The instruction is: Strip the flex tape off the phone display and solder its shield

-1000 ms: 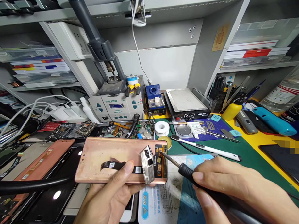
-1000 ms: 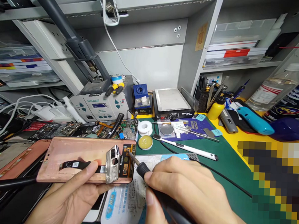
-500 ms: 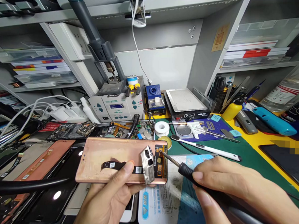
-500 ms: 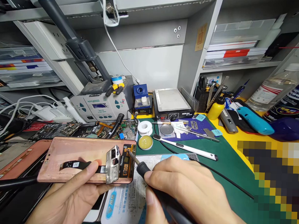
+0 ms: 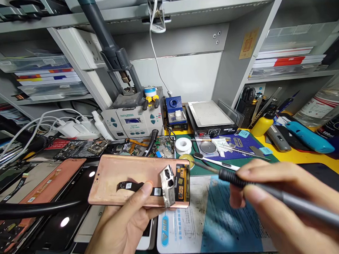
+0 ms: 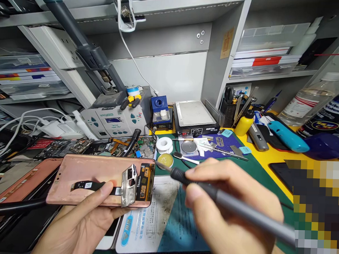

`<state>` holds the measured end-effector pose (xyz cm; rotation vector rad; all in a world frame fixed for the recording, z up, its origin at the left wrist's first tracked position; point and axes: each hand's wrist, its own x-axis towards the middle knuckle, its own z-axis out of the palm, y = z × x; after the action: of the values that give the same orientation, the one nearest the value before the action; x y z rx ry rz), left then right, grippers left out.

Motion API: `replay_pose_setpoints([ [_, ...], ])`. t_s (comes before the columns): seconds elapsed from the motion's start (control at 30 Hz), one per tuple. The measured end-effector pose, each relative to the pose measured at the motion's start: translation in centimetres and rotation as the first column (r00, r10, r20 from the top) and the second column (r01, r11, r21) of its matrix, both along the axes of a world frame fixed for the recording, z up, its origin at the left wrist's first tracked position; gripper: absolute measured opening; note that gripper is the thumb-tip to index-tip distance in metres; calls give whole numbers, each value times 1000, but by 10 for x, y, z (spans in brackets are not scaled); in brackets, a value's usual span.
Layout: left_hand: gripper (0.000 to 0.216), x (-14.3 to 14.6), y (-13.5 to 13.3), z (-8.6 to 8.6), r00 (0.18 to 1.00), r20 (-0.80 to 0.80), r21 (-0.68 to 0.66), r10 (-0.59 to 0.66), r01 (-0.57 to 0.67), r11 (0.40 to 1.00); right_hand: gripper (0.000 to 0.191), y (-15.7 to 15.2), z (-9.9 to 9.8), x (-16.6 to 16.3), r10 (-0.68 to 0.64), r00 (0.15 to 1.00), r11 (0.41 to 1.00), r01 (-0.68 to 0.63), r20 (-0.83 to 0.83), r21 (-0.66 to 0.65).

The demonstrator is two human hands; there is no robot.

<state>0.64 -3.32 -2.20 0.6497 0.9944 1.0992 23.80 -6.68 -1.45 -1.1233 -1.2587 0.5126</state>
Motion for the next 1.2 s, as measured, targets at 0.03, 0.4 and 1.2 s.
replay_pose_setpoints([
  [0.03,17,-1,-1,0,1000,-18,-4,-13,13,1000,14,5,1,5,21,995,1000,-23,-98,-17],
  [0.4,24,-11,1,1,956,-196,-60,-217,209,976,16,49,12,19,2,745,888,-308,-667,-341],
  [1.2,50,6,47,42,212,-824,-255,-525,690,678,22,66,16,66,168,564,841,-510,-809,-181],
])
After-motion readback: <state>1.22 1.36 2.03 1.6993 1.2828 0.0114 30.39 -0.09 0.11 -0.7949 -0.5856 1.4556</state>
